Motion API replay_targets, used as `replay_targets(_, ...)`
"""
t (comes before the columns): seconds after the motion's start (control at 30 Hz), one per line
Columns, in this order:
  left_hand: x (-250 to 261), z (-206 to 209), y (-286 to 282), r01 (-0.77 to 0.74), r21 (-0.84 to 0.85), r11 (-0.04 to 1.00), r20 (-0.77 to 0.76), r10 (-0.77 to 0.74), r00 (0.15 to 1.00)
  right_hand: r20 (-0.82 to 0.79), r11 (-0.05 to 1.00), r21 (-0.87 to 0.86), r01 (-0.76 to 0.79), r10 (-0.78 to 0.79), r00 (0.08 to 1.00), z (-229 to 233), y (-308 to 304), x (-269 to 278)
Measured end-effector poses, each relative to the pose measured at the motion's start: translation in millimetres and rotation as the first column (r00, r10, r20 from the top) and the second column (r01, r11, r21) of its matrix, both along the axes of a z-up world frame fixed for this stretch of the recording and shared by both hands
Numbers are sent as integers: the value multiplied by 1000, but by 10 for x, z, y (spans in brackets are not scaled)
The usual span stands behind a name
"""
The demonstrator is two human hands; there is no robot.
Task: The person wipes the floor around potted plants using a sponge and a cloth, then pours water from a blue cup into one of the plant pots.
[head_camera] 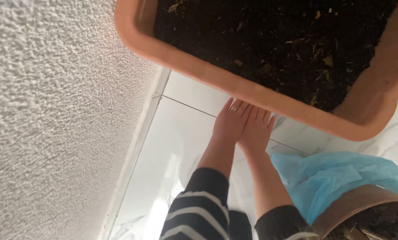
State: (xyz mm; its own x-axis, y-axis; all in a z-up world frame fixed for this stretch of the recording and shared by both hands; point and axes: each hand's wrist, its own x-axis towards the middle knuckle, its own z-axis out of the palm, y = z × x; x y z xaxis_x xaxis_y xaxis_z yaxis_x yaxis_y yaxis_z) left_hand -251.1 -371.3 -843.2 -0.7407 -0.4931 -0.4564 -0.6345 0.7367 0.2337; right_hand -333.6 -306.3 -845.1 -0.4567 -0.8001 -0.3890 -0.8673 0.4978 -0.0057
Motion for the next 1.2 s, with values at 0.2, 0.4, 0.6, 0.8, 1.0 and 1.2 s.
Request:
replay_targets(0.2, 561, 66, 372, -18, -59, 998, -78, 14, 997, -103, 980, -143, -136, 121, 987, 377, 304, 565)
replay_targets(0.4, 1829, 523, 1525, -128, -72, 989, -172, 114, 978, -65, 944, 13, -331, 331, 941, 608, 1396, 1534)
replay_targets(0.6, 2053, 558, 1983, -128, -114, 985, 4, 129, 992, -40, 940, 23, -341, 341, 939, 543, 1770, 1779)
replay_targets(0.8, 1328, 522, 618, -362, 35, 931, 106, 357, 928, 171, 913, 79, -399, 382, 908, 470, 163, 1103)
replay_targets(1.0, 526, 533, 100, -438, 117, 891, 150, 421, 895, 53, 901, 70, -428, 425, 904, 395, -363, 346)
replay_targets(1.2, 515, 642, 608, -163, 161, 973, 82, 151, 985, -94, 970, 161, -182, 199, 976, 778, 383, 555)
